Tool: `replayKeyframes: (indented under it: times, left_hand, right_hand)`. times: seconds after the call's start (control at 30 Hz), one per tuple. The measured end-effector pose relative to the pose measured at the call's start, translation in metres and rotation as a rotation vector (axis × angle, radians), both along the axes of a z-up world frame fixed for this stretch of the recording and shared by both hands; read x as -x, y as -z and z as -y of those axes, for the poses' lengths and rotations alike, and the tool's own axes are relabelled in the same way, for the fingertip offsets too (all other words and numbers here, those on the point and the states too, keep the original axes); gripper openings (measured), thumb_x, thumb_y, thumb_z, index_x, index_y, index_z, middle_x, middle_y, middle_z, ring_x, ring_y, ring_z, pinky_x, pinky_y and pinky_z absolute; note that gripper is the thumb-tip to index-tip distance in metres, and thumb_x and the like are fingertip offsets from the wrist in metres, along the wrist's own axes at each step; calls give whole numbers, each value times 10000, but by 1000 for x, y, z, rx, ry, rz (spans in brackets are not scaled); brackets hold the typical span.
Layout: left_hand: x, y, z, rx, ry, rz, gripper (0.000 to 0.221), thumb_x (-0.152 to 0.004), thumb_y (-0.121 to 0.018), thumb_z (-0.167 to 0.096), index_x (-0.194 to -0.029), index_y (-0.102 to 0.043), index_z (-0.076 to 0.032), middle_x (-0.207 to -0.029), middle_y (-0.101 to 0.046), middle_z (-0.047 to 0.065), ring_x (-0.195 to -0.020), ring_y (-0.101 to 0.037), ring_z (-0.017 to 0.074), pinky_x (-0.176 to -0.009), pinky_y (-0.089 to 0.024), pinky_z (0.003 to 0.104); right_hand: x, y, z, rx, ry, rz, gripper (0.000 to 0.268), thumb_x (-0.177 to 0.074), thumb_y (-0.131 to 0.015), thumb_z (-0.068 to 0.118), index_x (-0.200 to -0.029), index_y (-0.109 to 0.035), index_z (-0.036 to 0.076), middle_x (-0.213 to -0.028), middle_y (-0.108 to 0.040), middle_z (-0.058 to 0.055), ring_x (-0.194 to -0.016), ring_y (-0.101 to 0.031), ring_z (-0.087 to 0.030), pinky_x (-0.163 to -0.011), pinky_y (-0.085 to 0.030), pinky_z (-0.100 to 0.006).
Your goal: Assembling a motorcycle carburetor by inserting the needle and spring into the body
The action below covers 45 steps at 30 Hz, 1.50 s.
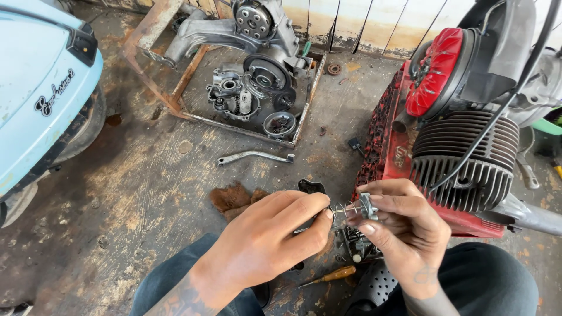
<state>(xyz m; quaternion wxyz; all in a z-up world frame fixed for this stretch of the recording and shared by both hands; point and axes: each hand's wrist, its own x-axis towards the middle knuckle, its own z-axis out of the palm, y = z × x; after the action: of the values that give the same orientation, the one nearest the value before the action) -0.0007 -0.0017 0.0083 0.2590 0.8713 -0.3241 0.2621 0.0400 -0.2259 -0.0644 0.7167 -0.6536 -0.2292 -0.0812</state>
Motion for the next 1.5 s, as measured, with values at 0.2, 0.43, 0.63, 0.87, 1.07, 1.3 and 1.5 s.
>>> replayKeyframes:
  times: [0.2, 0.43, 0.63, 0.87, 1.07, 1.3, 1.5]
  left_hand:
    - [0, -1, 13, 189, -38, -77, 200, -868, -773, -22, -1028, -654, -15, -1037, -683, 62, -867, -704, 221, -740, -565, 330]
    - [-3, 7, 10, 70, 80, 82, 141, -875, -750, 5, -996, -678, 4, -1111, -658, 95, -951, -722, 277, -795, -600, 387]
    - [-1, 9, 13, 107, 107, 59, 161, -852, -750, 20, -997, -678, 23, -1132, -695, 111, -959, -752, 297, -781, -619, 370]
    - [3, 12, 18, 231, 59, -86, 326, -799, -759, 5, -1107, -652, -2, -1079, -753, 121, -865, -771, 253, -727, -622, 317]
    - [-1, 17, 12, 73, 126, 120, 172, -882, -756, -40, -1011, -641, -46, -1152, -673, 138, -915, -758, 291, -739, -641, 376]
    - [-1, 10, 15, 49, 127, 170, 218, -920, -763, -50, -1122, -684, -30, -1129, -709, 122, -964, -773, 265, -819, -669, 363]
    - [-3, 8, 17, 103, 142, 146, 163, -882, -773, -35, -1032, -712, -16, -1089, -714, 140, -872, -760, 256, -748, -654, 347]
  right_hand:
    - [8, 3, -1, -140, -5, 34, 361, -830, -724, -27, -1139, -545, 26, -1251, -587, -224, -859, -755, -224, -770, -691, -291]
    - [13, -1, 5, -86, 74, 62, 360, -776, -775, -20, -1077, -588, 43, -1216, -619, -209, -858, -702, -175, -787, -615, -241]
    - [17, -4, 8, -112, 61, 105, 363, -777, -773, -32, -1084, -592, 39, -1217, -605, -220, -1040, -649, -237, -882, -589, -295]
    - [20, -15, 14, -12, 95, 98, 328, -742, -794, -13, -1029, -639, 14, -1165, -635, -196, -998, -653, -226, -875, -552, -287]
    - [19, -12, 15, -65, 42, 98, 352, -758, -796, -9, -1067, -625, -3, -1184, -628, -224, -878, -664, -180, -794, -590, -248]
    - [21, -18, 16, 4, 97, 133, 354, -734, -813, 53, -1045, -649, 10, -1150, -657, -225, -832, -661, -165, -753, -575, -241]
    - [19, -17, 20, 7, 85, 174, 375, -721, -826, 71, -1049, -652, 21, -1148, -658, -214, -976, -674, -227, -873, -559, -288]
